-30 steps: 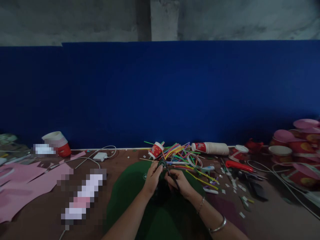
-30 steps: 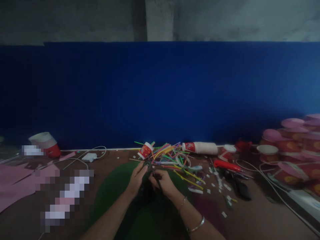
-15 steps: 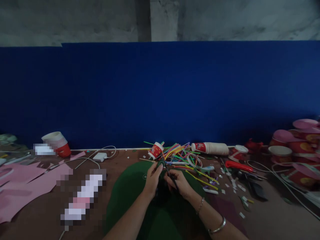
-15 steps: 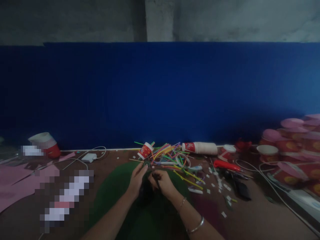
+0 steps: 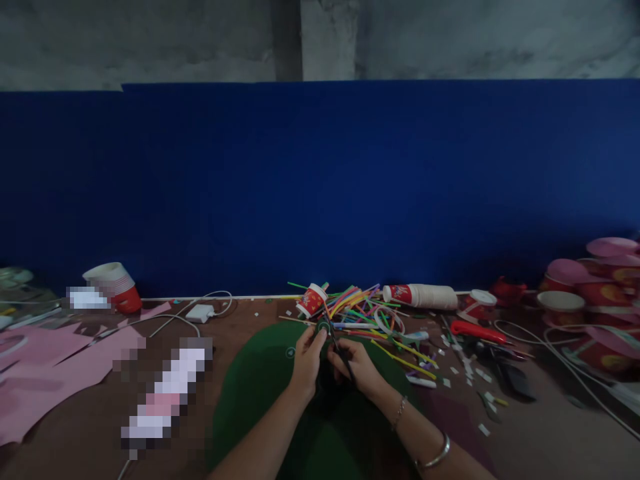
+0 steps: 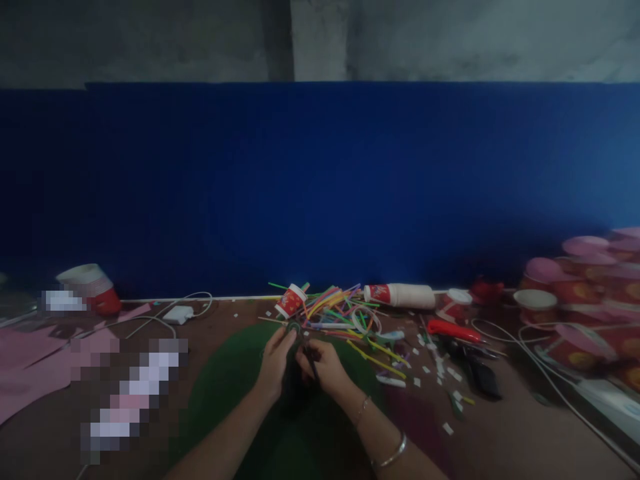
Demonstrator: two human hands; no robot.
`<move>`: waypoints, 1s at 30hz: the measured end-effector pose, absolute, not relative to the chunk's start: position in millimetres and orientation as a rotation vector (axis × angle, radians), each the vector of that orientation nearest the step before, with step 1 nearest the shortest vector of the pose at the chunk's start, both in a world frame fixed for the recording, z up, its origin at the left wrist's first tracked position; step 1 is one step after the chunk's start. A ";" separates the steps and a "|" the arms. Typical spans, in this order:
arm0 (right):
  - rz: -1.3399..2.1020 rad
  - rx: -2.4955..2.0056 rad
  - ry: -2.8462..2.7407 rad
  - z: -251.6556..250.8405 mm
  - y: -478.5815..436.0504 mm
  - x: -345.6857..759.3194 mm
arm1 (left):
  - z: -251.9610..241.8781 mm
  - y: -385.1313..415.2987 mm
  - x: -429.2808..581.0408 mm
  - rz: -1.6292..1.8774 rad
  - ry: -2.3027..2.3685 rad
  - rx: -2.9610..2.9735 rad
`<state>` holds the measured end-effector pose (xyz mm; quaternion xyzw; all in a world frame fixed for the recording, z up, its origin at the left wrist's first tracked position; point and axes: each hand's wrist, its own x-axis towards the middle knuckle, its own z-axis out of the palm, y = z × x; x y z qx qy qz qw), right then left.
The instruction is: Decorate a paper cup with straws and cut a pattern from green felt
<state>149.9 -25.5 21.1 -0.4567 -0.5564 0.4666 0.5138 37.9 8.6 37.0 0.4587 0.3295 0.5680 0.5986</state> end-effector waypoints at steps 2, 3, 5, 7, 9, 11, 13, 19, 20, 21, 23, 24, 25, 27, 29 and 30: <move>1.117 -1.102 -1.330 21.3 -25.6 149.4 | 36.0 9.7 37.3 1.311 0.762 1.068; 1.114 -1.106 -1.328 21.8 -25.7 149.1 | 35.3 10.2 37.1 1.310 0.761 1.069; 1.110 -1.114 -1.323 23.3 -26.0 148.5 | 34.1 11.1 36.7 1.302 0.754 1.070; 1.114 -1.116 -1.322 25.0 -26.5 148.3 | 33.2 12.1 36.2 1.296 0.747 1.075; 1.119 -1.109 -1.319 26.2 -26.8 148.6 | 32.8 13.5 35.5 1.292 0.749 1.092; 1.128 -1.110 -1.316 26.2 -26.8 149.3 | 32.8 15.5 34.3 1.290 0.755 1.109; 1.141 -1.110 -1.317 25.0 -26.3 150.4 | 33.2 17.8 32.9 1.282 0.750 1.131; 1.167 -1.123 -1.335 23.8 -25.0 154.5 | 33.6 24.8 27.1 1.224 0.705 1.215; 1.177 -1.121 -1.345 24.7 -25.2 155.5 | 33.1 26.0 26.0 1.211 0.697 1.220; 1.188 -1.119 -1.357 25.6 -25.6 156.6 | 32.6 27.3 25.0 1.195 0.691 1.231; 1.216 -1.125 -1.372 27.1 -26.4 159.0 | 31.1 29.7 23.2 1.160 0.686 1.278; 1.226 -1.129 -1.374 27.5 -26.7 160.1 | 30.3 30.9 22.5 1.150 0.689 1.306; 1.229 -1.132 -1.373 27.6 -27.0 161.1 | 29.5 31.9 21.9 1.143 0.693 1.329; 1.231 -1.126 -1.375 27.5 -27.3 162.4 | 27.9 33.6 21.1 1.137 0.701 1.347; 1.237 -1.120 -1.379 27.9 -27.5 162.6 | 26.6 34.9 20.6 1.132 0.704 1.347; 1.242 -1.120 -1.379 28.6 -27.7 162.4 | 26.1 35.5 20.3 1.128 0.704 1.351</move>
